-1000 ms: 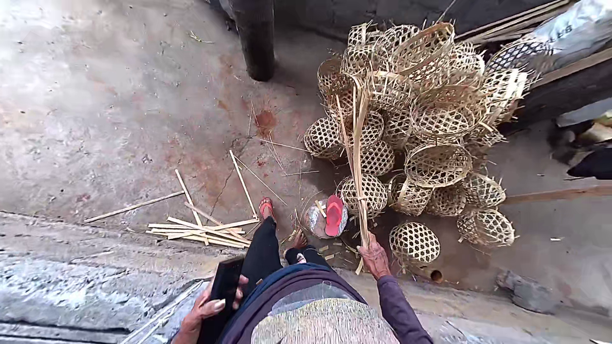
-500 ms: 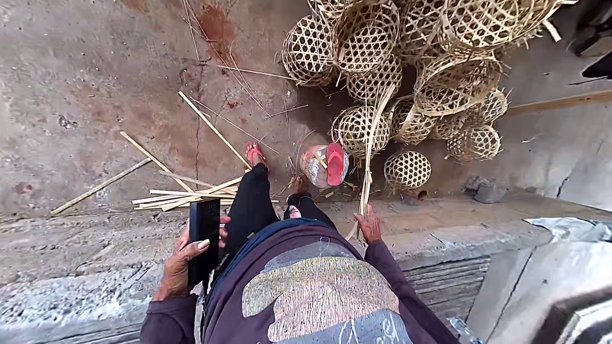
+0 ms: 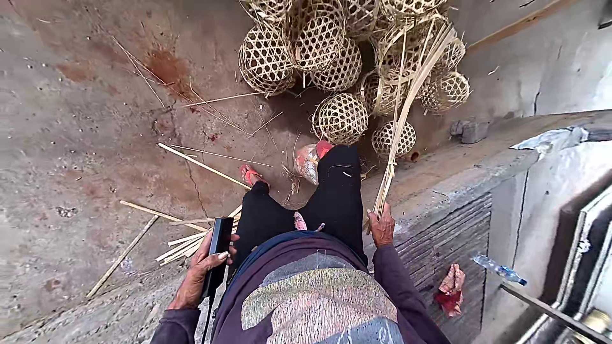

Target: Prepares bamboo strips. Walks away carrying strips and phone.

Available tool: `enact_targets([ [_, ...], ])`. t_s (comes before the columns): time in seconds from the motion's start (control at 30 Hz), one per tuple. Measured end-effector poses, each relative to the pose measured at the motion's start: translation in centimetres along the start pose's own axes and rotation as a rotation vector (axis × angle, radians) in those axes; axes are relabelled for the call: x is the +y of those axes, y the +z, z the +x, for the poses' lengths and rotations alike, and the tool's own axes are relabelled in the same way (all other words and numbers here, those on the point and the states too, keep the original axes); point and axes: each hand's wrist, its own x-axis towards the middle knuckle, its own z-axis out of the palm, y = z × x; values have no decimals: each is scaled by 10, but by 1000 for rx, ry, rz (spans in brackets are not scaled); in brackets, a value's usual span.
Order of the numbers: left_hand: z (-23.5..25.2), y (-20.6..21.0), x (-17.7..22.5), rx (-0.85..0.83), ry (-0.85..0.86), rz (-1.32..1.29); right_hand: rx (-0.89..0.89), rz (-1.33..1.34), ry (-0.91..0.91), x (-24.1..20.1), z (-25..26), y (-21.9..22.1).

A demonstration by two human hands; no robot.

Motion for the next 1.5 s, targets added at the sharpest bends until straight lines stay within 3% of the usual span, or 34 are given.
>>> enact_targets([
  [0.2,12,-5,11,-37,-7,53,40,61,62,12,-27,9],
  [0.57,0,-14,-6,77,81,-34,51,207,2,-21,3,25],
  [0.87,7,-13,0,87,74,-60,-11,141,-29,-29,-2,38],
  [1.07,11,-11,21,95,225,-61,-75,215,-73,-37,15,66],
  [1.33,-25,-8,33,394,451,-91,-237,196,-193,-110,89,106],
  [1.5,-23,-12,47,347,472,-54,-300,39,-399,-172,100,96],
])
